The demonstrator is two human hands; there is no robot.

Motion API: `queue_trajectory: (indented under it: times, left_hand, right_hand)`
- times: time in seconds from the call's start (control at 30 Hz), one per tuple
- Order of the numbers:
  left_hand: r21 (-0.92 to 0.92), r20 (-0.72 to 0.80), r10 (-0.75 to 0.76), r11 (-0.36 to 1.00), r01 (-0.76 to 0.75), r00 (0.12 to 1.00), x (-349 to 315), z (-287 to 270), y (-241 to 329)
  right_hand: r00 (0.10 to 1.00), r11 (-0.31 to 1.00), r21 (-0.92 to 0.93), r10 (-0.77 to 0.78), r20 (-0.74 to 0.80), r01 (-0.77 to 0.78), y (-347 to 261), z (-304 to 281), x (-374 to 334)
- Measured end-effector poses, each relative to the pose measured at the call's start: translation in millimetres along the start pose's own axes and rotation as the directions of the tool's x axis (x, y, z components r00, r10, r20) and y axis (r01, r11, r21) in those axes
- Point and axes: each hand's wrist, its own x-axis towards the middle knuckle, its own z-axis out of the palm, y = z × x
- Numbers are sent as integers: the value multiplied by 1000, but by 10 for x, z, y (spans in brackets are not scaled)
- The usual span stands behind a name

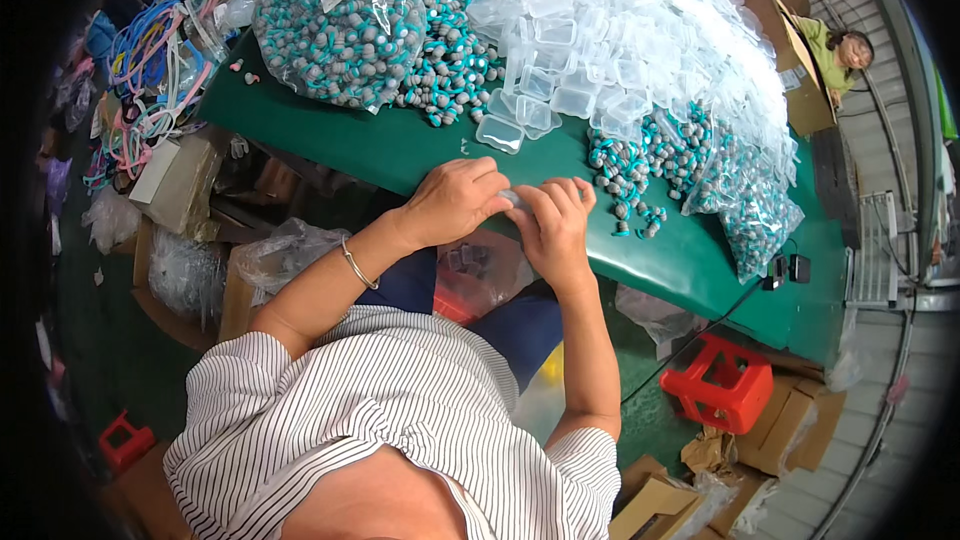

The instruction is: The person places teal beads into clear plastic boxes by hand, then organizes the filled boxes into a large plastic bag.

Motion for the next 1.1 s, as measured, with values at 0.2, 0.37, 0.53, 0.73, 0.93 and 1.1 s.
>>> queue_trajectory:
  times: [0.2,0.37,0.53,0.73,0.93,1.1]
  left_hand:
    - [7,-120,-19,1000,20,993,-292,-174,190]
    - [28,125,24,999,-28,992,-593,144,343]
    - [78,206,10,997,-26,978,-769,418,223]
    - [172,-160,-94,977,122,983,-243,-339,143]
    - [268,-309,-258,900,344,916,-35,-466,-365]
    - [322,-328,-260,873,366,908,3,-417,-390]
  right_hand:
    - [993,957,287,10,118,-44,157,-13,281]
    - [991,952,-278,109,-79,-127,286,314,542]
    - [989,919,-369,103,-111,-137,232,371,725]
    - [996,888,-455,89,33,-64,409,377,707]
    - [931,957,-166,177,-318,-238,380,191,609]
    - [854,863,299,476,-209,-407,308,11,336]
